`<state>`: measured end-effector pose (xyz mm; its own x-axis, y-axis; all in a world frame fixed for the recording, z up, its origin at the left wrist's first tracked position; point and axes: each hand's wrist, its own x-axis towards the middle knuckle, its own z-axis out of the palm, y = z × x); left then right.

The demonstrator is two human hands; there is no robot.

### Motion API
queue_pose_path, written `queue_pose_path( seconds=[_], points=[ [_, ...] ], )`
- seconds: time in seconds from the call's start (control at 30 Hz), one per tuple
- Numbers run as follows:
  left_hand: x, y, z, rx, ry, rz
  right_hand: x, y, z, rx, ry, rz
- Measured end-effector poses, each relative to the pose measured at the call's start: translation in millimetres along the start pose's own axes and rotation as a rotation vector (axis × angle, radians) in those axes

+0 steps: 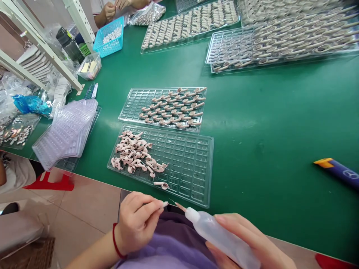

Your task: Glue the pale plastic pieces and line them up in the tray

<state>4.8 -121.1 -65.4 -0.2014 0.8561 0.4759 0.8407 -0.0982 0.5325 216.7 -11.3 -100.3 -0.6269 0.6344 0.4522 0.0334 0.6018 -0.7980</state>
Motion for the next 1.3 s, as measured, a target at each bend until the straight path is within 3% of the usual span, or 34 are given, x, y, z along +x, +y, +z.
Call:
queue_pose_path(
  seconds=[0.1,0.27,0.33,0.67,1.3],
  points=[
    [-8.0,14.6,4.6,-0.271,-0.036,-0.315,-4.7,-3.1,10.5,-0.051,0.045,0.030],
    [-17.3,24.4,19.0,-0.783,-0.181,-1.149,3.1,-8.8,31.2,-0.144,0.064,-0.077],
    [-19.0,22.0,24.8,-0.941,-0.160,-1.301,6.6,-9.1,36.0,-0.177,0.085,-0.126],
    [-15.5,18.8,35.9,-1.053,-0.040,-1.413,0.5,0.1,42.6,-0.238,0.117,-0.170],
    [-4.5,24.2,42.3,-1.119,0.069,-1.413,1.6,-1.7,48.0,-0.241,0.157,-0.158]
  ],
)
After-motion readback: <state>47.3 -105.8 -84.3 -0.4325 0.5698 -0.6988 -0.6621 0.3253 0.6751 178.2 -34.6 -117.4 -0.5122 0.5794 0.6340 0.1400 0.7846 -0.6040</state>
